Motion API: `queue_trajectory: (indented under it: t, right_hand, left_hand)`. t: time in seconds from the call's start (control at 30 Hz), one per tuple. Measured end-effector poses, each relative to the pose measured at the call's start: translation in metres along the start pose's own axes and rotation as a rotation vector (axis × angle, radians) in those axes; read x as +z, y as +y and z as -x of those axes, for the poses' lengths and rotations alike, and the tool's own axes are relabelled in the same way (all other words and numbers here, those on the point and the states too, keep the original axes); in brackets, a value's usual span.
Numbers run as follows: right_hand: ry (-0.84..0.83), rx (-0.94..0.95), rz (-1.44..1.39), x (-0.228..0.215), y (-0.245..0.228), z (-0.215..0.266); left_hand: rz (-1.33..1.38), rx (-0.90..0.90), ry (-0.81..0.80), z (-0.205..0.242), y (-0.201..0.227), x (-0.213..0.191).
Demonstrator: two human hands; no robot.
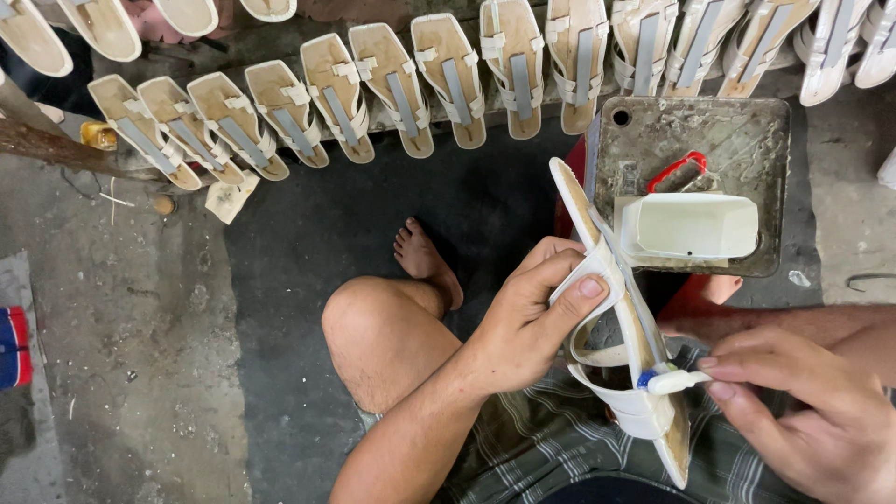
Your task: The person sits on the floor and uses a toothbrush to scrub the straps and soles of several white sandals. They repeatedly dip the brush into a small container of liquid and scrub each sandal before placing it back on a nearby rack.
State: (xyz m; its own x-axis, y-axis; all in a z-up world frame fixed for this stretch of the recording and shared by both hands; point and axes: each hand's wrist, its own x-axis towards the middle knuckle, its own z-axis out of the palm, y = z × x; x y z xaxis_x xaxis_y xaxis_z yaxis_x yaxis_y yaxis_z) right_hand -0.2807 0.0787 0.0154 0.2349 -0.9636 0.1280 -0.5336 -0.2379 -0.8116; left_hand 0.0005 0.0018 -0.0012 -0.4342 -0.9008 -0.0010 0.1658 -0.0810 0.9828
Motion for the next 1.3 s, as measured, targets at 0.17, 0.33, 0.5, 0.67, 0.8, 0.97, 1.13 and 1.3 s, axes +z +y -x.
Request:
queue_trajectory:
  t: [0.17, 0.33, 0.5, 0.67, 0.8, 0.97, 1.13, 1.3]
  right_hand:
    - [-0.005, -0.026, 0.017, -0.005, 0.002, -0.002]
    - [-0.011, -0.037, 0.015, -0.008, 0.000, -0.004]
    - [-0.044, -0.161, 0.052, -0.012, 0.006, -0.001]
    - [-0.153, -0.169, 0.157, -0.025, 0.011, 0.007]
    - [-0.181, -0.071, 0.130, -0.024, 0.010, -0.003]
    - [-0.073, -0.065, -0.031, -0.012, 0.012, 0.004]
    - [-0.190, -0.125, -0.381, -0.024, 0.032, 0.020]
    - [-0.047, -0.074, -0.133, -0.041, 0.012, -0.004]
  left_hand:
    - [-0.007, 0.005, -0.008, 0.000, 0.000, -0.001]
    - [0.032, 0.014, -0.001, -0.002, 0.000, 0.000]
    - [0.048, -0.014, 0.024, -0.004, 0.000, -0.003]
    - [0.052, -0.027, 0.017, -0.003, 0.001, -0.002]
    - [-0.002, 0.002, -0.037, -0.004, -0.002, -0.001]
    - [0.123, -0.045, -0.033, -0.001, -0.011, -0.002]
    - [0.438, -0.202, 0.005, -0.008, -0.017, -0.005]
    - [0.934, -0.438, -0.166, 0.006, -0.026, 0.001]
